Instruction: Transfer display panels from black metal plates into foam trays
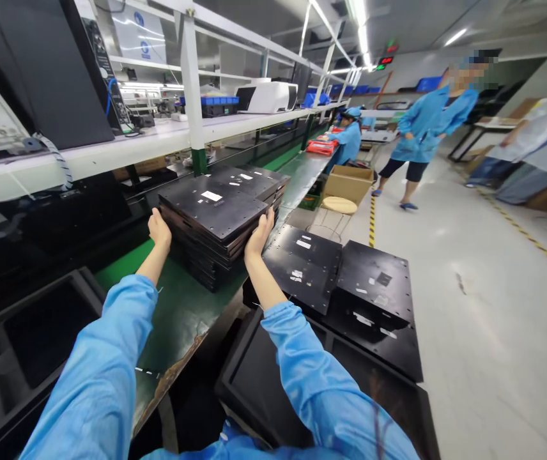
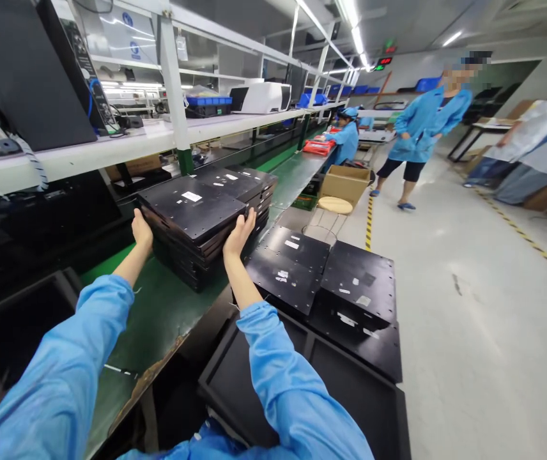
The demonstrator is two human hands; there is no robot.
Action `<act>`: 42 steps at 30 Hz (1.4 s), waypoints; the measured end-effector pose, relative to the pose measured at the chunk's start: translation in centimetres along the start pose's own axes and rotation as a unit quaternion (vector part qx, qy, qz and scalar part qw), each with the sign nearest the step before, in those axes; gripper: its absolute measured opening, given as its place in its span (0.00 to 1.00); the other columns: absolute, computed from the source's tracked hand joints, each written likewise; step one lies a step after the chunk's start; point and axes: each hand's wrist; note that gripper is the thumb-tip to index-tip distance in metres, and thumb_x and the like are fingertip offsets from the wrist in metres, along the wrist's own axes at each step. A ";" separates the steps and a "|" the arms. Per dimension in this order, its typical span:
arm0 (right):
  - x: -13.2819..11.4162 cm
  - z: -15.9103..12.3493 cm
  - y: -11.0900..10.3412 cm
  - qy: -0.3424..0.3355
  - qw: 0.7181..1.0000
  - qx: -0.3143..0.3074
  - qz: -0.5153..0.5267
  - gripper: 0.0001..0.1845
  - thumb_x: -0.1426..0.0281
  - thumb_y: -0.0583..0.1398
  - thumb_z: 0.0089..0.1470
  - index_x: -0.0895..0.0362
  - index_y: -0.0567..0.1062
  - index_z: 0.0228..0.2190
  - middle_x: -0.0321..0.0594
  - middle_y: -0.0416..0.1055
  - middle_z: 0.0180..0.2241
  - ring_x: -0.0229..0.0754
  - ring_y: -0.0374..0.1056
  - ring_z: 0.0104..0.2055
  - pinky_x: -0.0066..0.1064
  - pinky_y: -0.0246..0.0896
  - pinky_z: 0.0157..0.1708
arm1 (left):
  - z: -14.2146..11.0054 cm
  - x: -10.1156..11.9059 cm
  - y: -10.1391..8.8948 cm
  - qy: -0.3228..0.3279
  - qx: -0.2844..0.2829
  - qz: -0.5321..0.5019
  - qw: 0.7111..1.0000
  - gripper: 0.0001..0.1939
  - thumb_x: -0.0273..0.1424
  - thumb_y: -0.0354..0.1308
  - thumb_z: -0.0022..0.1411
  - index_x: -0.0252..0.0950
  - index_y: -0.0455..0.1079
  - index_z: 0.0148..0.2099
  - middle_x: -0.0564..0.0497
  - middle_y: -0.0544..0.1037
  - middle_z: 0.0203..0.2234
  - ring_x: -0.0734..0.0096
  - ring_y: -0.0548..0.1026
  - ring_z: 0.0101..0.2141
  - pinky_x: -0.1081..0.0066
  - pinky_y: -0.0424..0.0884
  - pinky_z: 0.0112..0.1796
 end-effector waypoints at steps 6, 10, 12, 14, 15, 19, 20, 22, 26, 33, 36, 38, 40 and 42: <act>0.5 -0.1 0.1 0.002 1.000 0.012 0.027 0.35 0.52 0.49 0.72 0.51 0.67 0.72 0.41 0.60 0.75 0.46 0.52 0.79 0.54 0.40 0.80 | 2.6 -2.9 2.5 -0.080 0.010 -0.029 0.996 0.45 0.62 0.31 0.75 0.36 0.83 0.47 0.38 0.85 0.48 0.45 0.81 0.55 0.46 0.69 0.64; 0.4 -0.5 0.5 0.002 0.999 0.024 0.033 0.34 0.52 0.50 0.72 0.53 0.68 0.71 0.43 0.62 0.74 0.47 0.54 0.78 0.52 0.42 0.80 | 3.3 -3.8 3.5 -0.082 0.019 -0.056 0.995 0.44 0.62 0.33 0.74 0.37 0.83 0.51 0.41 0.85 0.49 0.50 0.81 0.55 0.50 0.71 0.64; 0.4 -0.8 1.1 0.002 0.999 0.031 0.023 0.34 0.52 0.49 0.72 0.53 0.68 0.71 0.43 0.62 0.74 0.47 0.54 0.78 0.53 0.42 0.80 | 3.6 -3.9 3.7 -0.086 0.027 -0.062 0.994 0.46 0.62 0.31 0.75 0.37 0.83 0.51 0.41 0.85 0.50 0.50 0.80 0.56 0.51 0.70 0.65; 0.6 -1.0 2.0 0.003 0.999 0.033 0.016 0.35 0.52 0.49 0.72 0.52 0.67 0.71 0.43 0.62 0.74 0.47 0.55 0.78 0.53 0.43 0.79 | 3.8 -3.9 3.7 -0.095 0.033 -0.064 0.993 0.46 0.63 0.30 0.75 0.38 0.83 0.53 0.41 0.85 0.51 0.50 0.80 0.56 0.50 0.69 0.65; 0.8 -1.0 2.5 0.003 0.999 0.030 0.016 0.35 0.51 0.49 0.72 0.53 0.67 0.71 0.44 0.61 0.74 0.47 0.55 0.77 0.52 0.43 0.79 | 3.9 -4.0 3.7 -0.101 0.033 -0.064 0.992 0.47 0.63 0.30 0.74 0.38 0.82 0.53 0.41 0.85 0.51 0.49 0.80 0.57 0.49 0.69 0.65; 1.3 -0.6 4.1 0.001 1.000 0.018 0.005 0.37 0.51 0.49 0.71 0.57 0.67 0.71 0.48 0.61 0.73 0.47 0.54 0.77 0.50 0.42 0.80 | 4.2 -4.4 3.7 -0.131 0.027 -0.056 0.989 0.48 0.66 0.33 0.73 0.34 0.81 0.56 0.35 0.83 0.55 0.43 0.79 0.59 0.46 0.70 0.65; 1.4 -0.4 4.3 0.000 1.000 0.017 0.000 0.36 0.51 0.49 0.71 0.57 0.67 0.71 0.48 0.61 0.73 0.47 0.54 0.78 0.50 0.42 0.80 | 4.2 -4.5 3.8 -0.135 0.027 -0.054 0.989 0.49 0.66 0.33 0.73 0.33 0.80 0.57 0.34 0.82 0.56 0.42 0.79 0.60 0.46 0.70 0.65; 1.6 -0.2 4.5 -0.005 1.000 0.016 -0.007 0.36 0.52 0.48 0.72 0.55 0.68 0.71 0.47 0.60 0.74 0.46 0.53 0.78 0.50 0.42 0.80 | 4.1 -4.7 3.8 -0.134 0.025 -0.051 0.989 0.49 0.66 0.35 0.73 0.31 0.79 0.59 0.33 0.81 0.58 0.42 0.78 0.62 0.47 0.70 0.66; 1.8 -0.1 4.6 -0.009 1.000 0.025 -0.004 0.34 0.52 0.49 0.72 0.53 0.68 0.70 0.46 0.61 0.73 0.46 0.54 0.77 0.51 0.43 0.79 | 3.8 -4.7 3.7 -0.115 0.016 -0.044 0.992 0.47 0.64 0.36 0.74 0.31 0.78 0.62 0.34 0.80 0.61 0.43 0.74 0.66 0.49 0.67 0.69; 1.5 0.0 4.9 0.007 1.000 0.019 -0.001 0.36 0.52 0.49 0.71 0.56 0.67 0.71 0.49 0.58 0.75 0.46 0.52 0.78 0.50 0.43 0.79 | 3.8 -3.9 3.1 -0.089 -0.005 -0.019 0.996 0.45 0.58 0.32 0.78 0.29 0.76 0.64 0.32 0.77 0.64 0.44 0.71 0.69 0.50 0.62 0.71; 1.2 -0.1 5.1 0.017 1.000 0.013 -0.013 0.38 0.51 0.49 0.71 0.57 0.66 0.72 0.50 0.57 0.76 0.46 0.50 0.79 0.51 0.41 0.79 | 3.7 -3.5 2.8 -0.090 -0.015 -0.013 0.996 0.44 0.58 0.32 0.78 0.30 0.74 0.66 0.33 0.75 0.66 0.47 0.70 0.70 0.50 0.60 0.72; 1.0 -0.4 5.3 0.032 0.999 0.032 -0.017 0.38 0.50 0.49 0.71 0.57 0.65 0.72 0.51 0.58 0.75 0.47 0.52 0.79 0.51 0.42 0.79 | 3.5 -3.2 2.6 -0.093 -0.017 -0.009 0.995 0.42 0.58 0.33 0.79 0.33 0.73 0.67 0.34 0.75 0.67 0.49 0.70 0.70 0.48 0.59 0.72; 0.7 -0.7 5.5 0.042 0.998 0.054 -0.014 0.39 0.49 0.49 0.71 0.58 0.66 0.71 0.53 0.60 0.74 0.48 0.55 0.77 0.52 0.44 0.78 | 3.3 -2.8 2.4 -0.100 -0.018 -0.008 0.995 0.40 0.59 0.36 0.79 0.35 0.73 0.67 0.34 0.75 0.66 0.50 0.71 0.69 0.44 0.58 0.72; 0.6 -0.8 5.7 0.044 0.997 0.067 -0.003 0.41 0.47 0.49 0.70 0.60 0.67 0.71 0.56 0.62 0.73 0.50 0.57 0.76 0.53 0.45 0.78 | 3.3 -2.4 2.2 -0.110 -0.021 -0.008 0.994 0.38 0.60 0.41 0.78 0.36 0.73 0.66 0.35 0.76 0.65 0.51 0.72 0.67 0.41 0.60 0.71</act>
Point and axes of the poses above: each hand's wrist, its own z-axis towards the middle knuckle, its own y-axis out of the palm, x = y × z
